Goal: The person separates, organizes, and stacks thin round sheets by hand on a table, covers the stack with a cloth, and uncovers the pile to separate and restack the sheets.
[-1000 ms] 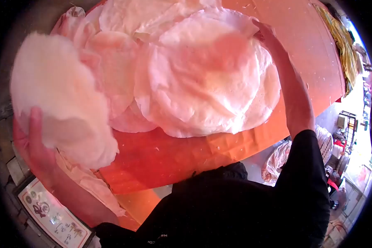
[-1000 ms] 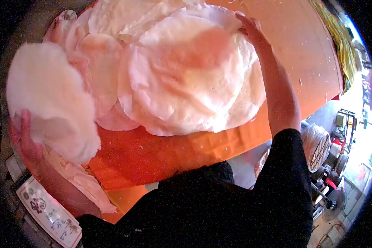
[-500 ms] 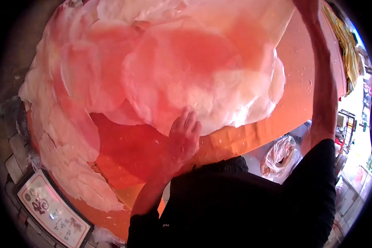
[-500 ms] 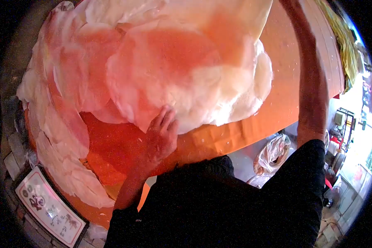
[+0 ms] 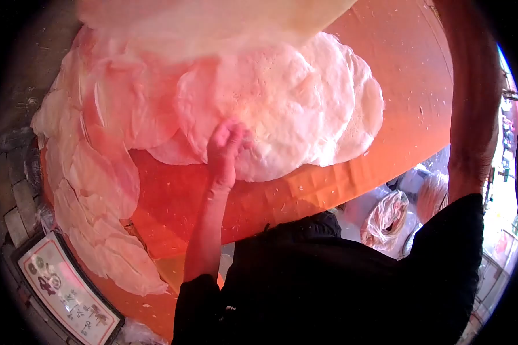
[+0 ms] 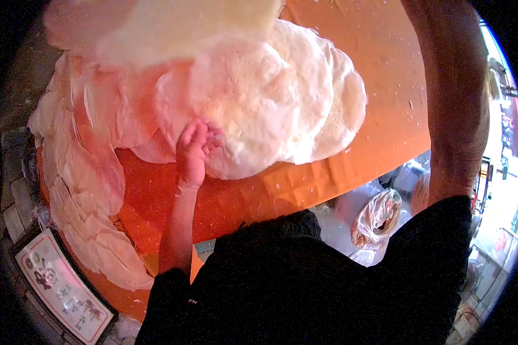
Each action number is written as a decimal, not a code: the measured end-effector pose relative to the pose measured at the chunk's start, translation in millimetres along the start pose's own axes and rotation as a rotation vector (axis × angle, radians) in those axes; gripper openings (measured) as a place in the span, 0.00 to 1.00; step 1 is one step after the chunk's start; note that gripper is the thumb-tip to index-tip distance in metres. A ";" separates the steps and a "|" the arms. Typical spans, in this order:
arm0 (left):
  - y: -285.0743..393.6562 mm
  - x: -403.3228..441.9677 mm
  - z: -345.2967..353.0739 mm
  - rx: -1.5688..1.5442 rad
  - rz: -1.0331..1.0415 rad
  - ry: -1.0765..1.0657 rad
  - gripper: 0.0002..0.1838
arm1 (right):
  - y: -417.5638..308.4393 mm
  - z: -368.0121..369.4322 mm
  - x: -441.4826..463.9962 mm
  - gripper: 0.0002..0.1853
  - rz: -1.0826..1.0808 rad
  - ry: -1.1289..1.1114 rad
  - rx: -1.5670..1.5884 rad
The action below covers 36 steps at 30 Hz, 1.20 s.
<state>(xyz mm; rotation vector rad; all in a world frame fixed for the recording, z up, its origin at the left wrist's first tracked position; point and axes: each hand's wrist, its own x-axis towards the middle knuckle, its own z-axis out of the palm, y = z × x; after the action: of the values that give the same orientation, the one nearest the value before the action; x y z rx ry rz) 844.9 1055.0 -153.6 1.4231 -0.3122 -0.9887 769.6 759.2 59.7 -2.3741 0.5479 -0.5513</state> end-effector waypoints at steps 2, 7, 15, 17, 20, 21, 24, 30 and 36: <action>-7.4 8.0 -13.5 -0.314 0.015 0.010 0.25 | 39.4 -5.9 -7.6 0.15 0.142 -0.050 0.160; 8.0 0.1 -7.7 -0.805 0.069 0.041 0.26 | 129.3 17.8 -52.3 0.17 0.468 -0.092 0.585; -10.0 30.5 16.0 -0.100 -0.217 -0.014 0.26 | 44.2 50.8 -69.1 0.17 0.488 -0.269 0.442; 11.8 23.8 29.6 -0.244 -0.042 0.146 0.27 | 30.5 43.0 -68.4 0.15 0.332 -0.133 0.119; 68.0 -15.7 30.5 -0.348 0.132 0.108 0.30 | 17.9 -16.8 -93.8 0.16 0.342 0.171 0.202; 75.4 -25.6 29.4 -0.378 0.149 0.105 0.30 | 22.4 -43.9 -93.4 0.16 0.266 0.102 0.144; 81.4 -45.9 19.0 -0.365 0.173 0.101 0.29 | 24.0 -69.4 -104.3 0.16 0.381 0.354 0.051; -0.1 -0.1 -23.0 -0.074 0.059 0.164 0.26 | 210.4 16.1 -115.5 0.24 0.462 0.038 -0.516; -43.6 4.8 -34.0 0.206 0.051 0.259 0.23 | 124.7 94.3 -158.9 0.32 0.153 0.117 -0.529</action>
<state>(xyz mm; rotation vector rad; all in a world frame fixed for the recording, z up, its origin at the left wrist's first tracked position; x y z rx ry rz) 855.4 1081.1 -201.5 1.7024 -0.2626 -0.7360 656.1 796.5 -128.5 -2.7674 1.0244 -0.5253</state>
